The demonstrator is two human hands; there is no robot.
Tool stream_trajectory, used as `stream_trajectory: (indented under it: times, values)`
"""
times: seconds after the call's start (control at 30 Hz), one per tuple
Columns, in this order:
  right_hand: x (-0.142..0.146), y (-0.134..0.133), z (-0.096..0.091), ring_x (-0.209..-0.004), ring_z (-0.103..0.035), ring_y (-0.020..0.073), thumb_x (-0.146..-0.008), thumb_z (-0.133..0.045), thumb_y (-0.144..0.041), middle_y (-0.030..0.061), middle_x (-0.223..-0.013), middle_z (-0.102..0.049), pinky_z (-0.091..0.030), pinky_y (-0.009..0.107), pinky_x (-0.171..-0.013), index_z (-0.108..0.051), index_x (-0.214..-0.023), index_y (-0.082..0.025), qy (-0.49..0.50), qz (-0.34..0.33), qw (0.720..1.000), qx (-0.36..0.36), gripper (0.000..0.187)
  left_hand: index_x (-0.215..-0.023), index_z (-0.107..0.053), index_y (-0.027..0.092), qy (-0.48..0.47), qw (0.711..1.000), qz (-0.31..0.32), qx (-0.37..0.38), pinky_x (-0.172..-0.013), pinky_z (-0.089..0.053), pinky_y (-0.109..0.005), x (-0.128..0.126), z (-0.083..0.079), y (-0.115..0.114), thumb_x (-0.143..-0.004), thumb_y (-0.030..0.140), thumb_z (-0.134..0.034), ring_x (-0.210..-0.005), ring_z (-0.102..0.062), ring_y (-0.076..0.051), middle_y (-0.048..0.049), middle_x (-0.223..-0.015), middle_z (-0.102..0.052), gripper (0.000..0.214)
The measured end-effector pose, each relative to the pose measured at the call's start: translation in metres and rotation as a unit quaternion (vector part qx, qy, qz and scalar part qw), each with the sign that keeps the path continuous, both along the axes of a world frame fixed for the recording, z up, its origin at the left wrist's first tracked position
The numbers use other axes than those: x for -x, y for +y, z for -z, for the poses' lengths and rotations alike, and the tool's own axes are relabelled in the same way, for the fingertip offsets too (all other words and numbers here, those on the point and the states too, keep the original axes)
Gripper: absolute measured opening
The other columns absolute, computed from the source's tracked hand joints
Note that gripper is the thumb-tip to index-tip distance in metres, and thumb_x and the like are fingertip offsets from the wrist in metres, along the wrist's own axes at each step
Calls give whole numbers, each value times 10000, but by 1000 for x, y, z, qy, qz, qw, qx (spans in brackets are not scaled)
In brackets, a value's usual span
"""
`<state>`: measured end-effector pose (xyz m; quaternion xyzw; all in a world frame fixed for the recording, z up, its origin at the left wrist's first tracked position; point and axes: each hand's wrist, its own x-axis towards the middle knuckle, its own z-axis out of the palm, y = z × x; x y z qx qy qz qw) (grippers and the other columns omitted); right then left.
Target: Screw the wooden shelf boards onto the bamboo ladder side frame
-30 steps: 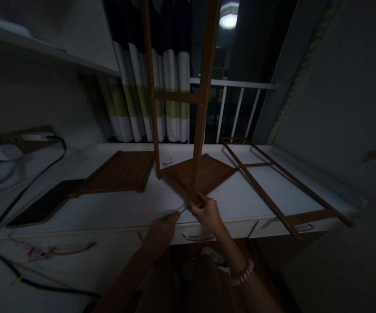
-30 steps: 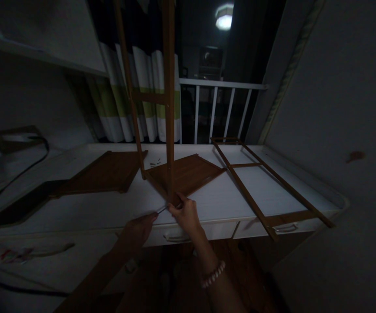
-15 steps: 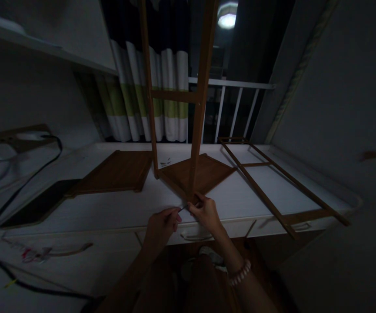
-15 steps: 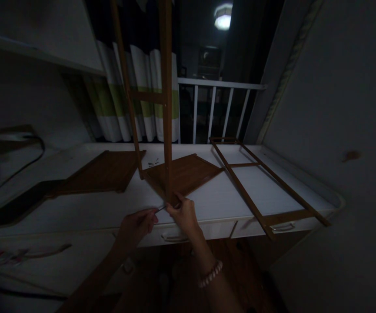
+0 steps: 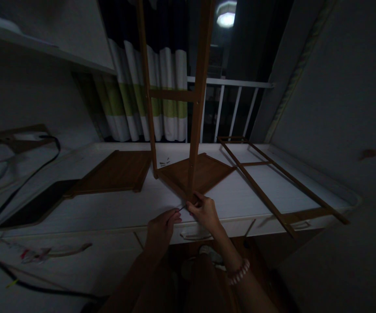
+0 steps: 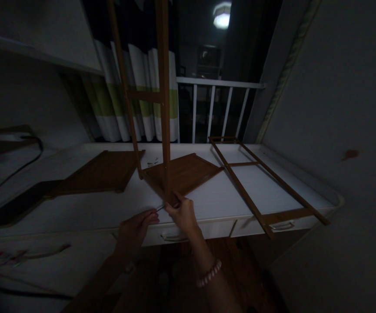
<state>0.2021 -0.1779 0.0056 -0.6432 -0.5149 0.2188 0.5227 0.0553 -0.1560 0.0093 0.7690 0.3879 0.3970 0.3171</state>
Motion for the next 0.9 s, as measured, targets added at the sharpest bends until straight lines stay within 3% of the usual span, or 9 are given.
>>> stream_trajectory:
  times: [0.23,0.47,0.67,0.8,0.9]
  values:
    - [0,1,2,-416,-493,93,-661,-528,-363,-16,-463,-558,-373,170,-422,-475,-1116,-55,10,-9,1000,-15,552,-914,-612,189,12,997,51,-56,-629,-478,-220,2,0,0,-763,285,-394,-599,-609,-110,-14,-723,-657,282]
    - [0,1,2,-416,-483,90,-655,-535,-355,-25,-444,-543,-370,168,-423,-475,-1117,-51,8,0,1000,-9,556,-924,-609,173,-22,999,46,-9,-679,-476,-238,0,-2,-3,-745,313,-440,-662,-605,-124,-1,-688,-659,283]
    - [0,0,0,-417,-485,89,-658,-533,-353,-21,-459,-549,-369,166,-420,-503,-1086,-72,1,-3,1000,-13,513,-975,-579,165,-64,990,20,126,-769,-465,-286,-1,1,-2,-679,340,-520,-696,-619,-156,16,-632,-667,349]
    - [0,-1,1,-424,-487,94,-663,-530,-366,-17,-467,-552,-362,168,-408,-480,-1116,-61,4,-2,1000,-13,548,-884,-593,148,-128,961,44,240,-673,-506,-286,-3,-1,0,-639,333,-547,-590,-625,-159,25,-588,-645,310]
    - [0,-1,1,-433,-498,100,-659,-535,-372,-9,-471,-560,-373,174,-419,-476,-1120,-50,9,0,1000,-14,566,-731,-591,142,-143,946,73,280,-554,-516,-283,-4,-2,1,-618,332,-553,-471,-599,-148,35,-524,-600,224]
